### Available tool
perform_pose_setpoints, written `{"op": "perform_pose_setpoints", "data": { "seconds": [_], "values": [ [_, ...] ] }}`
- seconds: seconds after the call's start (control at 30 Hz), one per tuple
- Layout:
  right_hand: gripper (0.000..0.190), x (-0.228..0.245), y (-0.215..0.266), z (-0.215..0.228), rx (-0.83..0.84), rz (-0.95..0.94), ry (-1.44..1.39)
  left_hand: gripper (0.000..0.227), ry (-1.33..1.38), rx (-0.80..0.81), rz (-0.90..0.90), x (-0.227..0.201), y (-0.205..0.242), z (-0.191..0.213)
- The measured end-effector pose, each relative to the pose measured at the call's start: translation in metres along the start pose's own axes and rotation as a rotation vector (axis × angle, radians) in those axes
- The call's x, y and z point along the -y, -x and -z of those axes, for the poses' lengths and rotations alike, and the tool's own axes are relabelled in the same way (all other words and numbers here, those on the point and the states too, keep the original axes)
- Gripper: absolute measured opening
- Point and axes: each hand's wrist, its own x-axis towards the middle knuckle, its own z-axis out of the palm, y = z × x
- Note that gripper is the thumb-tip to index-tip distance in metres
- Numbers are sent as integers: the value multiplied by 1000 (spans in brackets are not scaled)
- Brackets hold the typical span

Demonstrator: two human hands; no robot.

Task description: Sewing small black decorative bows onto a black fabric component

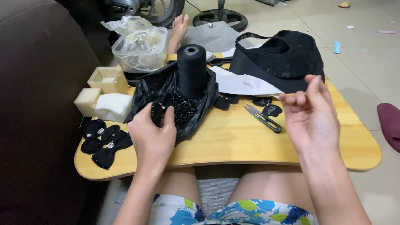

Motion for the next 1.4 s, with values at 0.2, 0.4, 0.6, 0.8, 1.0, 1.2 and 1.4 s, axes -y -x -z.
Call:
{"op": "perform_pose_setpoints", "data": {
  "seconds": [0.2,0.4,0.6,0.8,1.0,1.2,1.4],
  "values": [
    [13,-26,20,-22,221,-78,269,18,523,84,479,-26,-13,10],
    [12,-39,73,-69,546,145,764,19,787,155,588,-38,-6,8],
    [8,-48,85,-75,618,283,1041,16,861,186,593,-48,0,4],
    [12,-41,91,-79,586,274,1129,25,692,203,448,-47,1,0],
    [15,-39,93,-78,606,265,1126,28,608,201,383,-47,-1,-4],
    [14,-42,91,-75,601,278,1101,26,625,192,352,-50,1,-1],
    [13,-44,91,-74,573,279,1082,27,626,190,355,-56,2,0]
  ]
}}
